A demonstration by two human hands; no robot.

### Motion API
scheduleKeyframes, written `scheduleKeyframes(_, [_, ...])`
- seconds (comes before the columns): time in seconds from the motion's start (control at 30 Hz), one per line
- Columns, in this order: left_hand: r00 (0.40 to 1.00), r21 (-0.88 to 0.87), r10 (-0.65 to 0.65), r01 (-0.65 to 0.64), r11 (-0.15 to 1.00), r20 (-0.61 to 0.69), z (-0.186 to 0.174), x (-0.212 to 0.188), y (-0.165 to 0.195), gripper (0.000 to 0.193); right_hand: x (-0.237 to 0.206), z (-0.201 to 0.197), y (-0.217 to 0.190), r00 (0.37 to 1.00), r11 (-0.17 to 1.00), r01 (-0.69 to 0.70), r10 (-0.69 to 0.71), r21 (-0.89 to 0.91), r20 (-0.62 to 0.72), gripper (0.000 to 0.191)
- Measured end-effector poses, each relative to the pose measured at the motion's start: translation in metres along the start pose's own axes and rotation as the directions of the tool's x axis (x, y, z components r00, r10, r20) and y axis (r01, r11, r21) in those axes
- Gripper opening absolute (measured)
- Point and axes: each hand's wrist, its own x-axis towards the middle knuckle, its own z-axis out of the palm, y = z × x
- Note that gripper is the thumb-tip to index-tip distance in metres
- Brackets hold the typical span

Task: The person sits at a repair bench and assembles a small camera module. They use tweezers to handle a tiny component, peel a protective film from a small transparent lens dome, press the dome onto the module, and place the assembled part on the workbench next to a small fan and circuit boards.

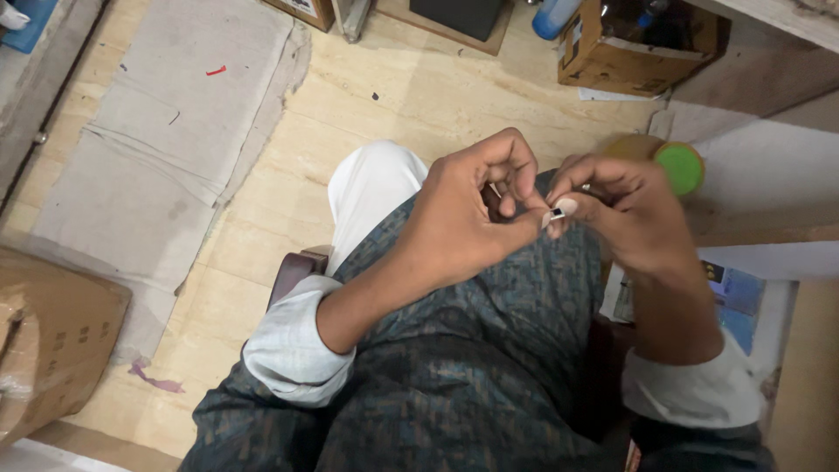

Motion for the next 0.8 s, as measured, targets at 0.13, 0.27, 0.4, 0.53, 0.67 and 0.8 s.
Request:
scheduleKeyframes(0.13, [0.999,-0.237,0.041,-0.041,0.971,-0.003,0.005,0.001,-0.011,0.028,-0.012,0.015,0.023,0.993,0.933,0.052,-0.012,0.357,-0.114,0.013])
scheduleKeyframes(0.27, [0.997,-0.348,0.025,-0.050,0.936,-0.074,0.009,0.003,-0.020,0.028,-0.016,0.033,0.031,0.971,0.845,0.136,-0.011,0.517,-0.238,0.010])
scheduleKeyframes(0.4, [0.989,-0.382,0.041,-0.093,0.919,-0.142,0.014,0.003,-0.021,0.026,-0.019,0.047,0.030,0.919,0.907,0.217,-0.065,0.360,-0.390,0.010])
scheduleKeyframes(0.53, [0.970,-0.095,0.096,-0.119,0.988,-0.224,0.020,-0.003,-0.016,0.030,-0.018,0.053,0.028,0.888,0.928,0.243,-0.095,0.283,-0.450,0.011])
scheduleKeyframes(0.67, [0.954,0.111,0.167,-0.143,0.983,-0.250,0.024,-0.007,-0.014,0.041,-0.018,0.056,0.026,0.872,0.935,0.269,-0.134,0.232,-0.470,0.012])
scheduleKeyframes(0.8, [0.955,0.118,0.201,-0.179,0.977,-0.217,0.021,-0.004,-0.020,0.032,-0.020,0.055,0.020,0.877,0.910,0.247,-0.064,0.332,-0.476,0.023])
